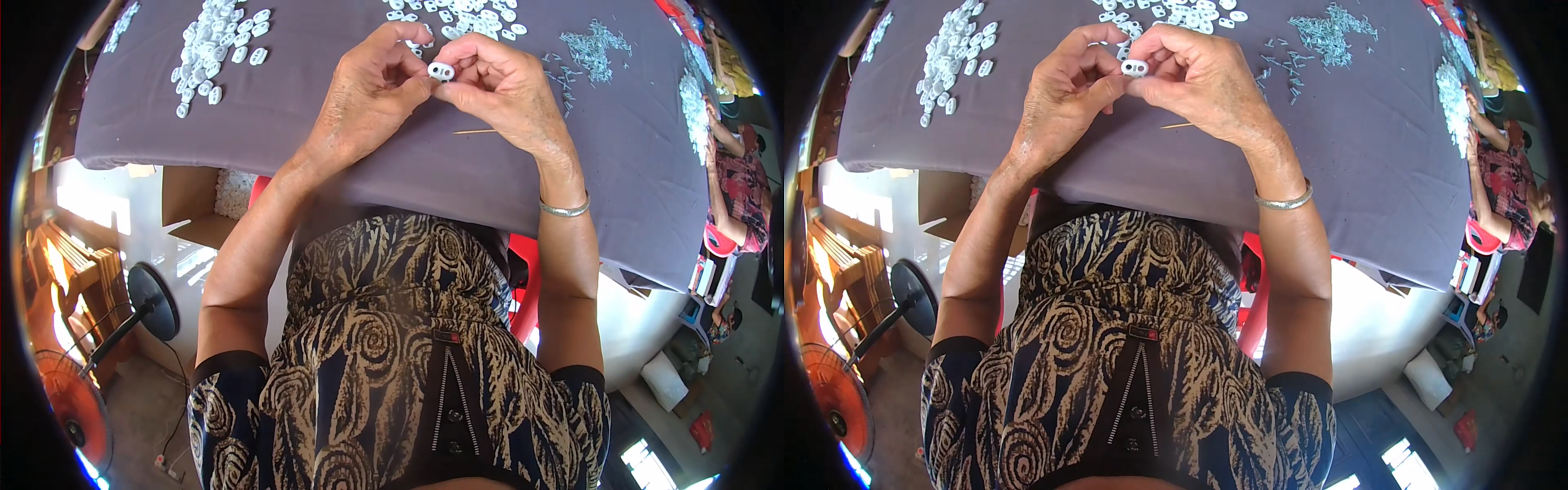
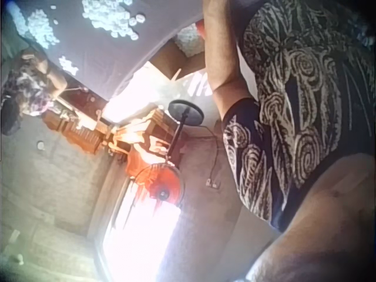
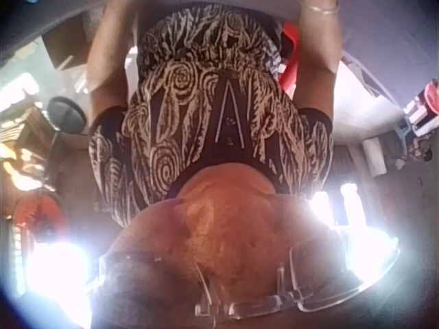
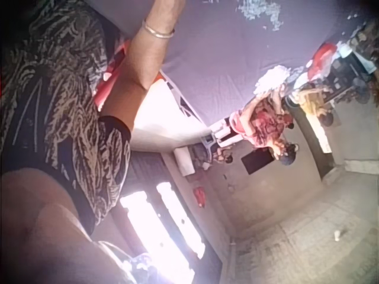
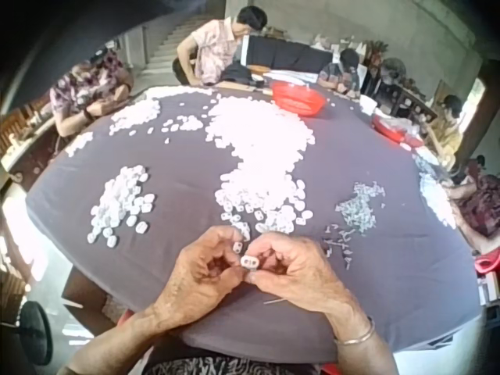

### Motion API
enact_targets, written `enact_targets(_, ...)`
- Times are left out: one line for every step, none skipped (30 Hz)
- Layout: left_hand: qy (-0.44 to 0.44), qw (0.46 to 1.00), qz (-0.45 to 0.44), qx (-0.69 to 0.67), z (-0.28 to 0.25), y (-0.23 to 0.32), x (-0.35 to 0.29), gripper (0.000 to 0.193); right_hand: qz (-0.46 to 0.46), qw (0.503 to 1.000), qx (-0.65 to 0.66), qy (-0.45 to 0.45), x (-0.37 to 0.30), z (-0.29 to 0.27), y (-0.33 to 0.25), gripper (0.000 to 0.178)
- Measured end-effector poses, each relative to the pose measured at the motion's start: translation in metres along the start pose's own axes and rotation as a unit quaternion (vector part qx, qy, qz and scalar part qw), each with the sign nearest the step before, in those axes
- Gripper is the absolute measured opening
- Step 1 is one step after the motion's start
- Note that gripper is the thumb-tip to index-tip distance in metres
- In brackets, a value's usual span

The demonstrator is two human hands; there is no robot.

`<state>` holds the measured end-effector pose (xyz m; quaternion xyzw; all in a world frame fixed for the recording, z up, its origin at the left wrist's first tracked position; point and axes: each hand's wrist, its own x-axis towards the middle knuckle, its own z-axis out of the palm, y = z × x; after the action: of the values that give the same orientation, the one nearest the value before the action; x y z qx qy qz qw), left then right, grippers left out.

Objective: The person assembles plastic fasteners by hand, picking up components from the table and fitting them together.

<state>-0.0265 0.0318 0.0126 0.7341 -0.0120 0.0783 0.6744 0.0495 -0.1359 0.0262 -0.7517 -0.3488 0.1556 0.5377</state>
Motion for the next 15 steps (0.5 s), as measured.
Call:
enact_targets(-0.001,0.999,-0.003,-0.038,-0.001,-0.001,0.0,0.032,0.023,1.0,0.0,-0.014,0.0,0.0,-0.002,0.021)
enact_targets(-0.001,0.999,-0.003,-0.038,-0.001,0.0,0.0,0.032,0.022,1.0,-0.001,-0.014,0.0,0.0,-0.002,0.021)
enact_targets(-0.004,0.999,-0.026,-0.044,-0.001,0.001,0.0,0.032,-0.002,0.999,-0.036,-0.005,-0.001,0.0,-0.001,0.023)
enact_targets(-0.007,0.998,-0.049,-0.05,-0.001,0.002,0.0,0.031,-0.027,0.997,-0.071,0.003,0.0,0.0,-0.001,0.025)
enact_targets(-0.006,0.998,-0.049,-0.049,-0.002,0.003,0.0,0.031,-0.027,0.997,-0.07,0.002,0.0,0.001,-0.002,0.025)
enact_targets(-0.018,0.994,-0.06,-0.09,-0.004,0.003,0.0,0.03,-0.043,0.996,-0.078,0.008,-0.001,0.001,-0.003,0.025)
enact_targets(-0.029,0.988,-0.071,-0.13,-0.005,0.004,0.0,0.029,-0.06,0.995,-0.085,0.014,-0.001,0.001,-0.005,0.025)
enact_targets(-0.029,0.988,-0.071,-0.13,-0.005,0.005,0.0,0.029,-0.06,0.995,-0.084,0.014,-0.002,0.001,-0.006,0.025)
enact_targets(-0.039,0.987,-0.069,-0.138,-0.006,0.007,0.0,0.028,-0.075,0.993,-0.084,0.021,-0.003,0.0,-0.006,0.025)
enact_targets(-0.048,0.986,-0.068,-0.146,-0.006,0.01,0.0,0.028,-0.091,0.992,-0.084,0.028,-0.003,0.0,-0.006,0.024)
enact_targets(-0.049,0.986,-0.068,-0.146,-0.007,0.013,0.0,0.028,-0.09,0.992,-0.084,0.029,-0.003,0.0,-0.006,0.024)
enact_targets(-0.052,0.985,-0.074,-0.147,-0.008,0.016,0.001,0.028,-0.093,0.992,-0.077,0.036,-0.003,0.001,-0.006,0.024)
enact_targets(-0.055,0.984,-0.081,-0.148,-0.008,0.017,0.001,0.028,-0.096,0.992,-0.07,0.044,-0.003,0.002,-0.006,0.024)
enact_targets(-0.055,0.984,-0.081,-0.148,-0.008,0.017,0.001,0.028,-0.096,0.992,-0.07,0.044,-0.003,0.002,-0.007,0.024)
enact_targets(-0.046,0.985,-0.086,-0.143,-0.008,0.017,0.001,0.027,-0.124,0.986,-0.101,0.052,-0.002,0.002,-0.009,0.024)
